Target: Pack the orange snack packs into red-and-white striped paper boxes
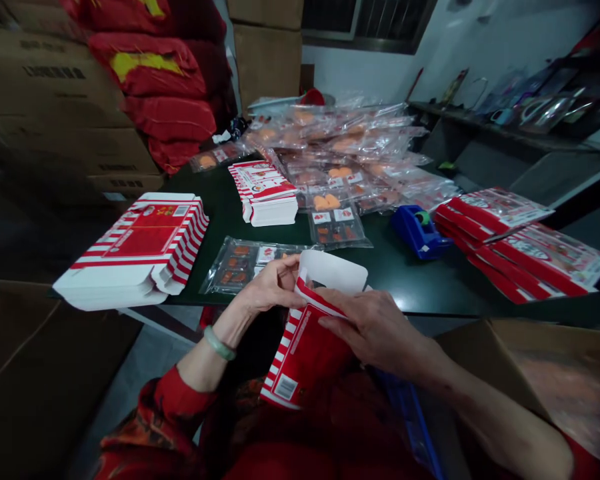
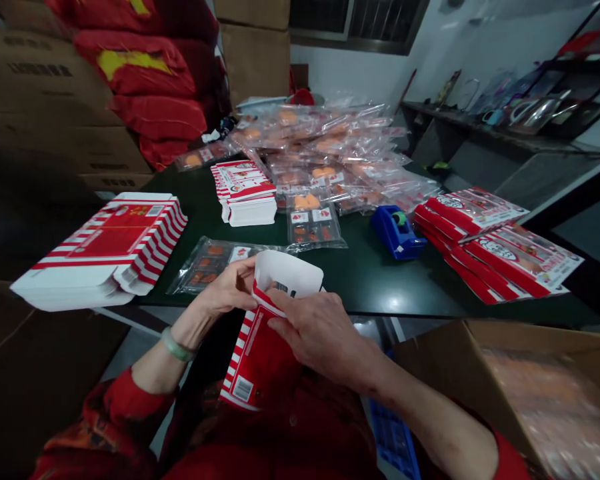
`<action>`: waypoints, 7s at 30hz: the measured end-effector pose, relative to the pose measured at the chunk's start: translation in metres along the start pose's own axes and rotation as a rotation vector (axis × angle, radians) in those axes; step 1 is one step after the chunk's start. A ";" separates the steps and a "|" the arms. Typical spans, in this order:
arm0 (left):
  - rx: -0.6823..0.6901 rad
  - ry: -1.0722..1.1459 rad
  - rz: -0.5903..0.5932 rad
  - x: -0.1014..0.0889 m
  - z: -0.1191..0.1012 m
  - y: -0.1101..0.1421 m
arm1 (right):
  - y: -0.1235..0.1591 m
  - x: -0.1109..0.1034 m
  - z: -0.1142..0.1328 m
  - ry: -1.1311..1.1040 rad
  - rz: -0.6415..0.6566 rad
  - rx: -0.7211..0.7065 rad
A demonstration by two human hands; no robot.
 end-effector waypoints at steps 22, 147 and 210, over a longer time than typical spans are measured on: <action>0.064 0.031 -0.174 -0.029 0.019 0.036 | -0.005 0.086 -0.012 -0.868 -0.670 0.073; 0.094 -0.804 -0.101 0.008 -0.034 0.040 | -0.009 0.013 -0.079 -1.277 0.244 0.059; -0.175 -0.920 0.024 0.051 -0.052 0.038 | -0.007 -0.015 0.009 0.305 -0.420 -0.407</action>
Point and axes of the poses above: each hand's wrist, its own y-axis away from the middle knuckle, its own x-axis out of the palm, z = x × y, the point moved 4 cm from there along -y, towards the middle knuckle, and after that the axes turned 13 degrees about z, right-handed, at the moved point
